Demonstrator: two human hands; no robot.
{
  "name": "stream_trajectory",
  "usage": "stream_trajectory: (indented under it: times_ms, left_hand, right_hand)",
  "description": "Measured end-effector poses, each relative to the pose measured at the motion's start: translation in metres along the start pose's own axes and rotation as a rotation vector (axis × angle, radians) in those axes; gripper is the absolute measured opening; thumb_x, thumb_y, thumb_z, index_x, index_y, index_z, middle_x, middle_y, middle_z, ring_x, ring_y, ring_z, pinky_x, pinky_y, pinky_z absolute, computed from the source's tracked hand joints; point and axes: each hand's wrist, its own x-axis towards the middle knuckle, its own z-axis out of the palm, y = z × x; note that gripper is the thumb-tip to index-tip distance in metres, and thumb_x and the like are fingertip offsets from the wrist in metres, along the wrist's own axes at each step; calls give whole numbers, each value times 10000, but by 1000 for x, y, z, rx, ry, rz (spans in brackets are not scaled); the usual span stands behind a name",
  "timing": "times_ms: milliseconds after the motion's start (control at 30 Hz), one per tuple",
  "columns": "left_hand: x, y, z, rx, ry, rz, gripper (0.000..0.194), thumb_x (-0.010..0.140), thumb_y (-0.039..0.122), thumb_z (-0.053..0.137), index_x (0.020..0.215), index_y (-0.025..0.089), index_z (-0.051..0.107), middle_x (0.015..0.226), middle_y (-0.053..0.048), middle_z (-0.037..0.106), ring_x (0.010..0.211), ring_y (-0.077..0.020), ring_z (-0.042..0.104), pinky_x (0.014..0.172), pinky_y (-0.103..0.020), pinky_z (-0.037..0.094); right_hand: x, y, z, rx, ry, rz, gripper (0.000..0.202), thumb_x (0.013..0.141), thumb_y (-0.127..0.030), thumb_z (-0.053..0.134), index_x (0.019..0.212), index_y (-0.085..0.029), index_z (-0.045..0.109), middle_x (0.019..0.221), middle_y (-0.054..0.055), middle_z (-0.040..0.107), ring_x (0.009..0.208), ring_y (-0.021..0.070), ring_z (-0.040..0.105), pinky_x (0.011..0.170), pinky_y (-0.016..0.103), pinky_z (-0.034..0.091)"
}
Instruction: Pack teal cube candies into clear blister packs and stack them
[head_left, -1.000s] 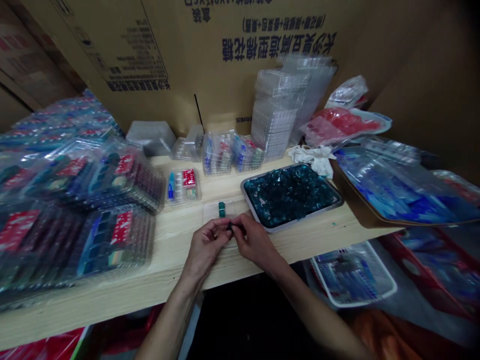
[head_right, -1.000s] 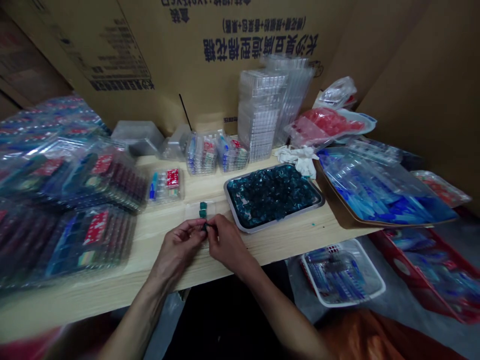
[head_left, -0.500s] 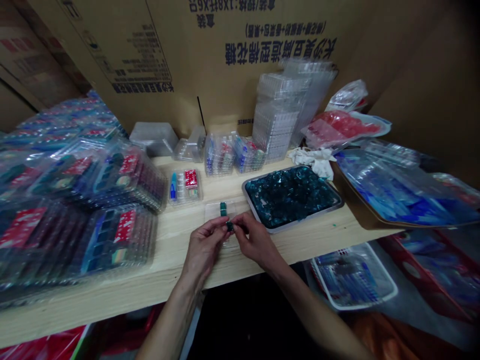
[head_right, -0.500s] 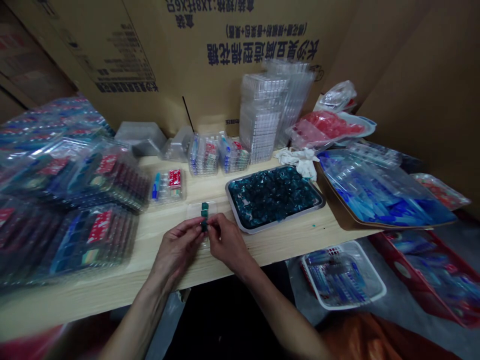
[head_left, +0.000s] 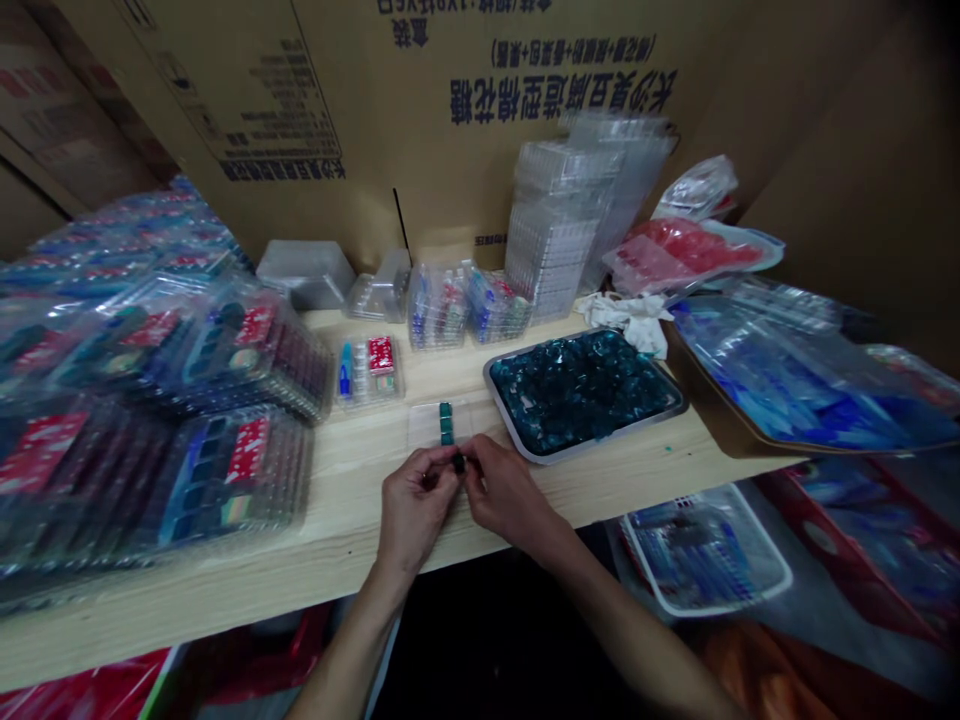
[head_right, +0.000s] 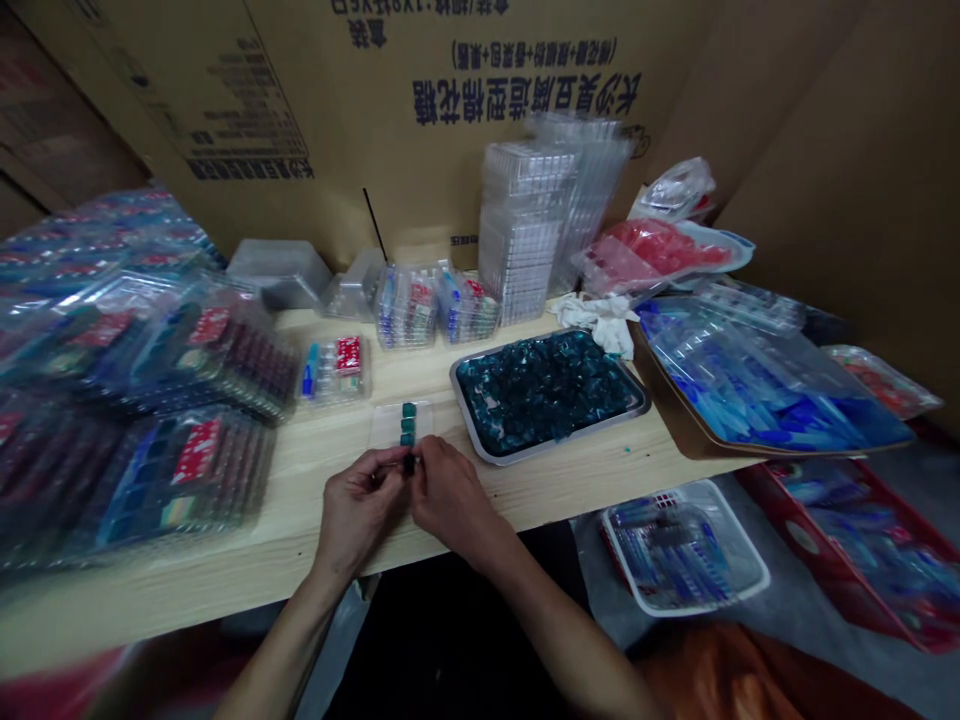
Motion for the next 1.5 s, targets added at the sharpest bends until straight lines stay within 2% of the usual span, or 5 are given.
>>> stream_trajectory:
  times_ms: [333,600,1000,1233,1500]
  left_hand:
    - [-13,-8,0,78,22,62,188,756,233,651,911,189,746,886,-28,729,777,-147,676,730,-242,530]
    - [-16,1,-14,-345,-39,-278,281,663,308,825,869,146,725,804,-49,740,725,-138,668,711,-232,518]
    - [-15,11,-8,-405,-101,-272,261,731,305,770,944,156,743,842,-47,748,769,-138,672,744,-224,494]
    - [-15,1,-1,-416,13,-221,208,679,265,806,828,154,712,768,-5,704,669,-90,594,653,-185,446]
    - [3,3,-27,-255,-6,-185,296,709,342,793,947,167,769,930,-74,757,790,-157,658,747,-254,501]
  right_hand:
    - [-7,1,6,-95,-41,159,99,836,-104,489,893,-181,514,771,34,623,713,182,594,656,279,364]
    - [-15,-4,6,-63,-54,65,96,895,-117,425,887,-197,477,789,37,621,691,181,587,648,286,358]
    - [-13,-12,2,-184,4,160,104,882,-96,437,909,-197,440,751,61,639,661,198,613,582,294,324]
    - [-13,-15,1,-125,18,112,80,873,-120,449,876,-199,459,730,49,626,631,192,587,568,289,311]
    - [0,13,-22,165,27,39,114,884,-161,467,976,-209,515,725,-11,619,647,157,595,625,254,415]
